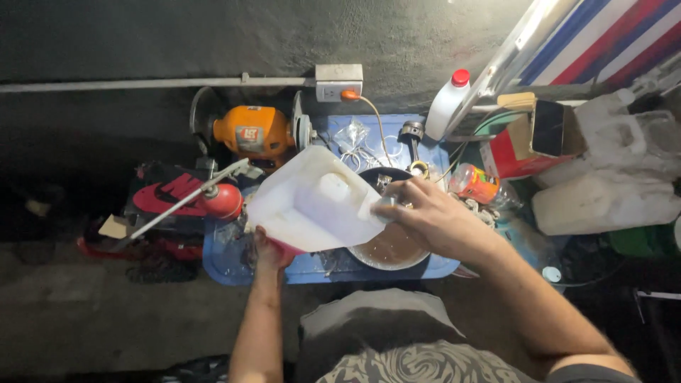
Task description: The person cleans a piston submerged in a dark liquid using a screwdriver to scrape the top and sides. They then pour a clear liquid from a white plastic jug into the bowl to rinse the piston.
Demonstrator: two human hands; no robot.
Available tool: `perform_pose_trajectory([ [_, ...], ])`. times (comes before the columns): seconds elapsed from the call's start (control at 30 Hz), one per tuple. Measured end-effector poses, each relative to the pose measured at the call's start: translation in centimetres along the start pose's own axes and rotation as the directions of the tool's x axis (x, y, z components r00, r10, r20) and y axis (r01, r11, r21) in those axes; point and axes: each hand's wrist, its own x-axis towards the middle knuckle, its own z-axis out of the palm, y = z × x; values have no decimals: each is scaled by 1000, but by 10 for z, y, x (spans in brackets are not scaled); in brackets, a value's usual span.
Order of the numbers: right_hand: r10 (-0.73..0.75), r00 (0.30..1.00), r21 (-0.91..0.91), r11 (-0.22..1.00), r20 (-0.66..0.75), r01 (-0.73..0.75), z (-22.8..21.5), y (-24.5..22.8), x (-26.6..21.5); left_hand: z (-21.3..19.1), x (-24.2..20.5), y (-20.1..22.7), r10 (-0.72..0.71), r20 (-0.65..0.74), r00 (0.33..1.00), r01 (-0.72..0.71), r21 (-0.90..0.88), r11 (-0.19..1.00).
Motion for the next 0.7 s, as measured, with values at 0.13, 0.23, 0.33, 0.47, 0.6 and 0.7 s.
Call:
perform_pose_trajectory([
  [0.13,132,991,170,977,-7,-129,33,19,-6,42,-13,21,-6,22,1000,5,13,1000],
  [0.23,407,912,-49,913,48,-405,62,32,-11,30,-3,28,20,66,998,-25,69,997],
  [0.33,404,910,-37,915,93,-402,72,29,-2,27,-3,32,40,62,997,-47,109,993],
  [0.47,151,986,25,988,65,-153,61,22,8,24,-12,40,37,49,998,-44,154,987],
  [0.6,346,931,213,907,112,-363,88,35,-2,20,-21,44,-9,20,1000,5,192,981],
  [0.7,523,794,-21,839,310,-544,108,37,-1,-16,-4,45,-25,13,1000,22,233,972],
])
